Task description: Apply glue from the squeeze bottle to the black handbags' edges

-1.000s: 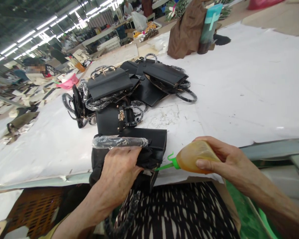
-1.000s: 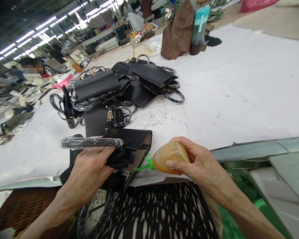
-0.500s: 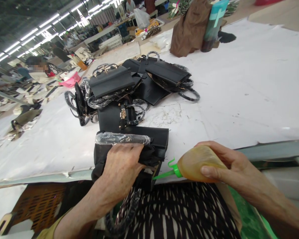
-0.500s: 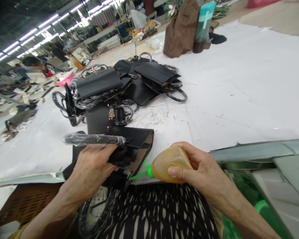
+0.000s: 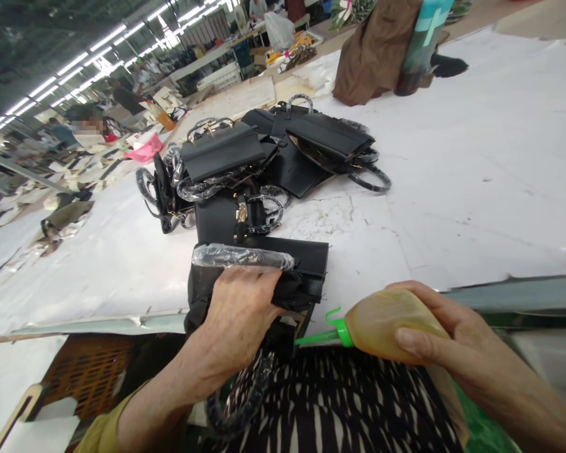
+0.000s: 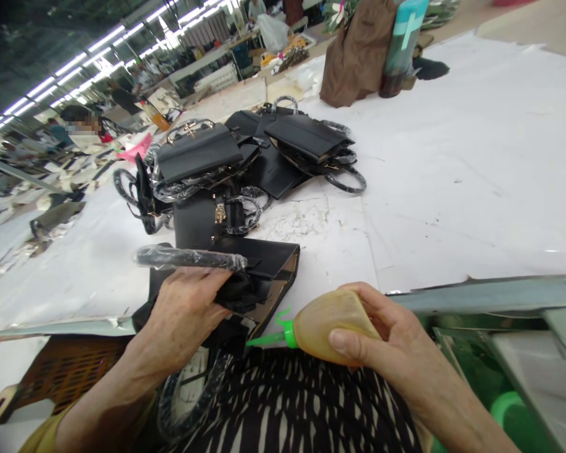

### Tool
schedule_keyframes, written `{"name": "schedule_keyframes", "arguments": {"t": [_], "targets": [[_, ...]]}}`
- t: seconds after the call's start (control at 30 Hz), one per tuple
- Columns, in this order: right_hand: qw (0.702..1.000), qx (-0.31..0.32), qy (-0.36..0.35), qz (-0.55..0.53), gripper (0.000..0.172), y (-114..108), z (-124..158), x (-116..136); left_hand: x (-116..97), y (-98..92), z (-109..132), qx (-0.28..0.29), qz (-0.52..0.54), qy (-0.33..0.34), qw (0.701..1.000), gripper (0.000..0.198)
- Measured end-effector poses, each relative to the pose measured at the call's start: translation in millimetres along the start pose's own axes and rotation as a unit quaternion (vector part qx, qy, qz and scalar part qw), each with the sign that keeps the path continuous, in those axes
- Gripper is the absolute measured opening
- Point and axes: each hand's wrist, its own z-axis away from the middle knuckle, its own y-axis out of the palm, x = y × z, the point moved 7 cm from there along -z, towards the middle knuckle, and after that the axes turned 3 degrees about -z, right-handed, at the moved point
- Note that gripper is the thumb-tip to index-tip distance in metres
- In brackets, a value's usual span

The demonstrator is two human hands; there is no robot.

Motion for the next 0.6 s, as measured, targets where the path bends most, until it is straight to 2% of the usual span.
{"name": "schedule_keyframes", "arguments": {"t": [0.17, 0.43, 0.6], "targets": [[0.999, 0.006, 0.029, -0.035, 0.038, -2.3, 1.0, -22.6, -1.2, -3.0, -0.4, -0.012, 0.004, -0.006, 1.000, 0.011], [0.995, -0.033, 0.063, -0.063, 0.035, 2.2, 7.5, -19.1, -1.5, -2.7, 1.1, -0.020, 0.001, 0.000, 1.000, 0.008], [0.995, -0.044, 0.068, -0.056, 0.035, 0.5, 7.7, -27.0, -1.6, -2.2, -1.3, -0.021, 0.003, -0.001, 1.000, 0.005]]}}
